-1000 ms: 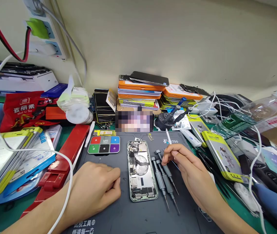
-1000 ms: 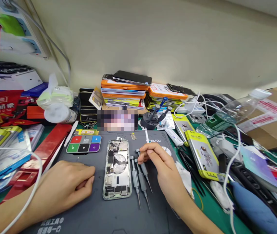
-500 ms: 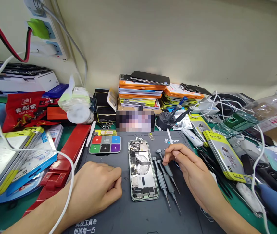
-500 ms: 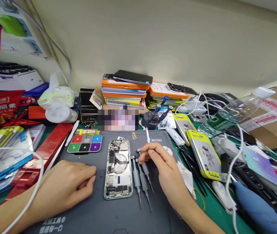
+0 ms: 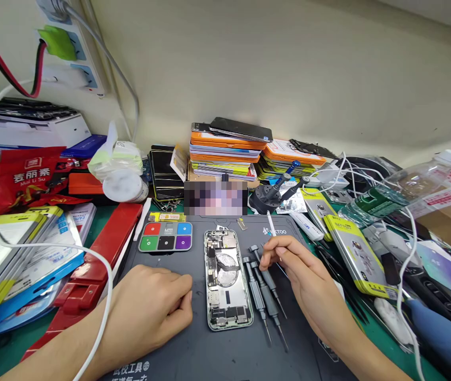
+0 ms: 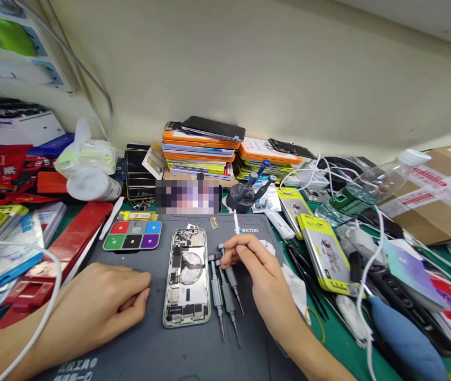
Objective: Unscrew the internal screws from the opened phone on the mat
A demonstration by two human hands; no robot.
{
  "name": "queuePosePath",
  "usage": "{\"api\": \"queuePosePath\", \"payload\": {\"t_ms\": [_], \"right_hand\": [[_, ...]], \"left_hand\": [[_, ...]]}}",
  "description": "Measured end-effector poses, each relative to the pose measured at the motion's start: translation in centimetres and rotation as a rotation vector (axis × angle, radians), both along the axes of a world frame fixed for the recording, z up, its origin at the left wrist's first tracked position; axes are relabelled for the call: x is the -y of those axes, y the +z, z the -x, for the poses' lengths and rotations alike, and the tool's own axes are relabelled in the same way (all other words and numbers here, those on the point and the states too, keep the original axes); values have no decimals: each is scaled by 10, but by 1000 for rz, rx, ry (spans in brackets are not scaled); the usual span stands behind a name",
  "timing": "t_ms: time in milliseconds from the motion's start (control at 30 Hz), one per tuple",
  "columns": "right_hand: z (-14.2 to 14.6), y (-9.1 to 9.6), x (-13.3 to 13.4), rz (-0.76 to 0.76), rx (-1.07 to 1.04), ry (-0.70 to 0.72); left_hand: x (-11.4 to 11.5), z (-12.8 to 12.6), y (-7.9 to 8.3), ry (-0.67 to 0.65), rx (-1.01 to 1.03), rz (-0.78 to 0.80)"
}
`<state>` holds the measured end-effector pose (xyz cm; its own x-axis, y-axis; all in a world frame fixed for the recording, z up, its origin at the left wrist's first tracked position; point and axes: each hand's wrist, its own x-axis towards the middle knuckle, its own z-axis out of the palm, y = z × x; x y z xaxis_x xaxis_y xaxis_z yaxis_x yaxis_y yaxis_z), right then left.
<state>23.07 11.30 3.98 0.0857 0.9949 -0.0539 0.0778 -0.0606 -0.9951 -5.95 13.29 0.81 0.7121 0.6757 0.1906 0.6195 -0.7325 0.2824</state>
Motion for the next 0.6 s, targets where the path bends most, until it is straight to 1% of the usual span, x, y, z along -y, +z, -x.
{"api": "queuePosePath", "payload": {"t_ms": [600], "right_hand": [[-1, -2, 2, -6, -32, 9]], "left_hand": [[-1, 0, -2, 3, -29, 50]]}}
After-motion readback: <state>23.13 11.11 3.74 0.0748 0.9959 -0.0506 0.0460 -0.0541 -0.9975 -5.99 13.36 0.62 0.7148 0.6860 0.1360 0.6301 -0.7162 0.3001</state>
